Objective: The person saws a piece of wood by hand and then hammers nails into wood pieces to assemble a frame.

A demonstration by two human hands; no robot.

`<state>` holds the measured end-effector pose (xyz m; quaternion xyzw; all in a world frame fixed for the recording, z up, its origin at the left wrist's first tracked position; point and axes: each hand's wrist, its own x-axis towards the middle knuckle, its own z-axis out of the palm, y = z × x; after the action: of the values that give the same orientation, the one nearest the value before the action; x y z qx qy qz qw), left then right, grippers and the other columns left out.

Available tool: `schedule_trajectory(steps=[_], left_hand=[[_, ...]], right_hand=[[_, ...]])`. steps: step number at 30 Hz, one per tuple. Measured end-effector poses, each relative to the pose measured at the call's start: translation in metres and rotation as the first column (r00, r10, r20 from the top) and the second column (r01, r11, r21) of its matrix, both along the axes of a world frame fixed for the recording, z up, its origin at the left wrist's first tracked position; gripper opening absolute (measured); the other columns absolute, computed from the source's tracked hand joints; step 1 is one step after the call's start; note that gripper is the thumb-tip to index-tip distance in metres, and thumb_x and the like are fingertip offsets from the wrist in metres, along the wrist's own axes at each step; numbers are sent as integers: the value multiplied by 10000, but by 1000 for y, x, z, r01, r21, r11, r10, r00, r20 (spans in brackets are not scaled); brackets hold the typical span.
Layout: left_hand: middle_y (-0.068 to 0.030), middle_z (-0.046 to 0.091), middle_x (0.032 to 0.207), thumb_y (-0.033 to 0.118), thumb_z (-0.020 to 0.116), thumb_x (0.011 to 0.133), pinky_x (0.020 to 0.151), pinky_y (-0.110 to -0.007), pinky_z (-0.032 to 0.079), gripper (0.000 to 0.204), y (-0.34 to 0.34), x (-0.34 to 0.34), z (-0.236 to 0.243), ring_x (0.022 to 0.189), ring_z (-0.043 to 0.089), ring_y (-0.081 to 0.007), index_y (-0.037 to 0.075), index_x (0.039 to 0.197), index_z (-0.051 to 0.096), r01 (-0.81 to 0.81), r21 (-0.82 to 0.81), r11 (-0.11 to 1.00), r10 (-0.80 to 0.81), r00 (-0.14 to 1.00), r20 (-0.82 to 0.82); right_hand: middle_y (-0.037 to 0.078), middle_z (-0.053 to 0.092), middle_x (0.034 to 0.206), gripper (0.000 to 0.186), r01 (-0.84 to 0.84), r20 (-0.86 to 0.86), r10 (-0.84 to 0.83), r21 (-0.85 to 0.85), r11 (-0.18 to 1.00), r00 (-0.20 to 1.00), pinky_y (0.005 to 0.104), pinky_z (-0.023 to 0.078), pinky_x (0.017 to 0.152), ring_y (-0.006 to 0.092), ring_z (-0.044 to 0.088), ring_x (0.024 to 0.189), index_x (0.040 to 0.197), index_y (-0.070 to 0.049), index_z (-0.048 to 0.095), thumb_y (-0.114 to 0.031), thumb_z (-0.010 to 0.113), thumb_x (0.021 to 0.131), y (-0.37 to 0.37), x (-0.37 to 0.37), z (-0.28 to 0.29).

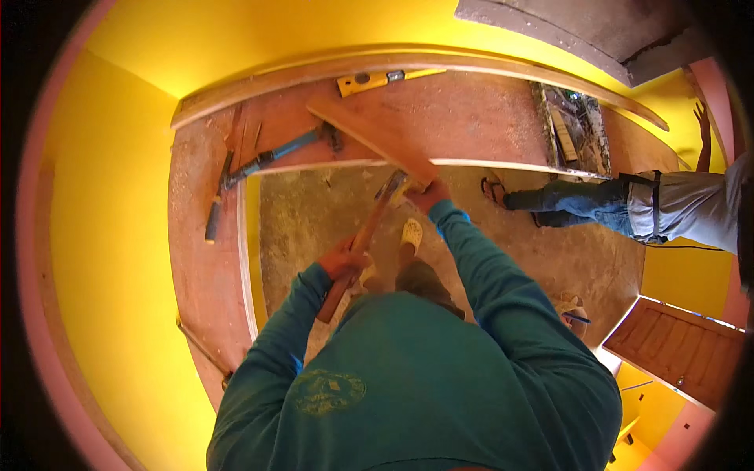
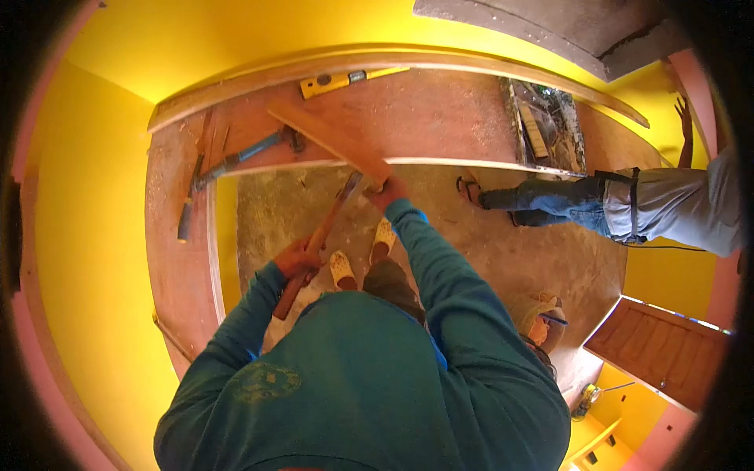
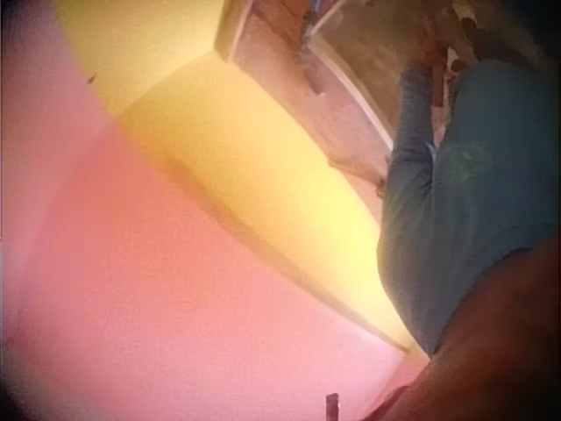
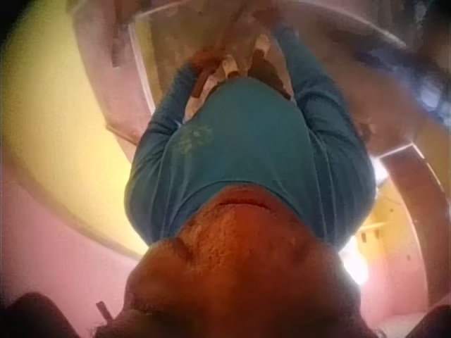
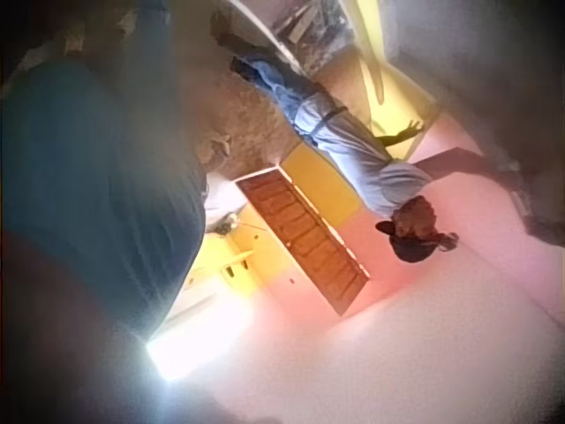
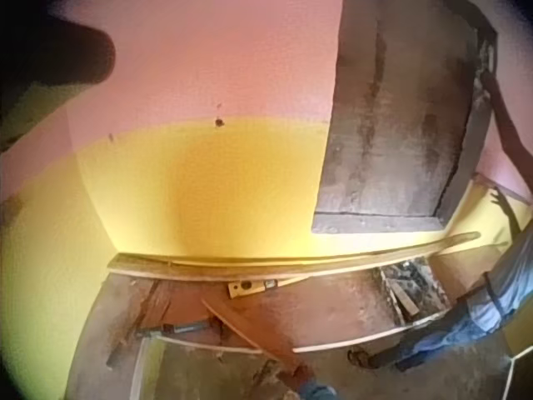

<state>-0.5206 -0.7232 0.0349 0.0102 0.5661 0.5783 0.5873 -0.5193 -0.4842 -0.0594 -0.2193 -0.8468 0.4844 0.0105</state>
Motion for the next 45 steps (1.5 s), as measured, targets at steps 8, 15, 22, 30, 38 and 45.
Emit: schedule_trajectory(steps=[8, 15, 22, 30, 38, 45], left_hand=[[-43, 436, 552, 125, 555, 610, 322, -260, 359, 365, 5, -14, 11, 370, 422, -129, 29, 927, 400, 14, -16, 1000, -14, 999, -37], [-44, 422, 531, 87, 553, 602, 302, -255, 360, 381, 4, -20, 11, 339, 420, -129, 18, 926, 365, 49, -68, 997, -51, 998, -41], [-52, 479, 672, 118, 553, 580, 393, -261, 392, 424, 22, -35, 40, 457, 464, -117, 6, 969, 425, 133, 45, 990, -128, 987, -97], [-85, 527, 772, 163, 582, 545, 659, -295, 407, 472, 45, -63, 24, 709, 496, -171, 6, 976, 468, 179, -219, 959, -248, 903, -350], [-208, 529, 795, 148, 566, 540, 635, -415, 401, 396, 28, -124, 7, 762, 495, -367, 31, 905, 466, 150, -510, 847, -531, 195, -824], [-137, 498, 883, 224, 630, 584, 716, -419, 382, 382, 49, -170, -4, 857, 468, -314, 78, 904, 479, 146, -770, 621, -756, -150, -638]], right_hand=[[80, 574, 840, 399, 9, 58, -8, -27, 1000, 998, 305, 445, 662, 187, 552, 771, 882, -42, 523, -246, 656, 565, 1, -3, -3], [113, 588, 773, 378, -70, 161, 43, 167, 984, 986, 325, 452, 630, 239, 563, 735, 786, -43, 573, -345, 624, 564, -2, -11, 10], [107, 590, 717, 326, 4, 60, -14, 165, 986, 998, 328, 456, 591, 216, 572, 679, 734, -53, 584, -308, 641, 539, -2, -11, -5], [89, 589, 734, 289, 142, 48, -142, 2, 990, 989, 308, 449, 614, 190, 568, 695, 745, -43, 572, -235, 670, 552, 7, 10, -5], [114, 588, 758, 338, 34, 54, -33, -33, 999, 998, 323, 451, 620, 238, 564, 711, 774, -31, 576, -317, 623, 600, 17, 18, 17], [70, 592, 774, 318, 9, 83, -9, -6, 1000, 997, 291, 451, 606, 182, 569, 711, 798, -33, 571, -258, 664, 593, -2, 43, 16]])
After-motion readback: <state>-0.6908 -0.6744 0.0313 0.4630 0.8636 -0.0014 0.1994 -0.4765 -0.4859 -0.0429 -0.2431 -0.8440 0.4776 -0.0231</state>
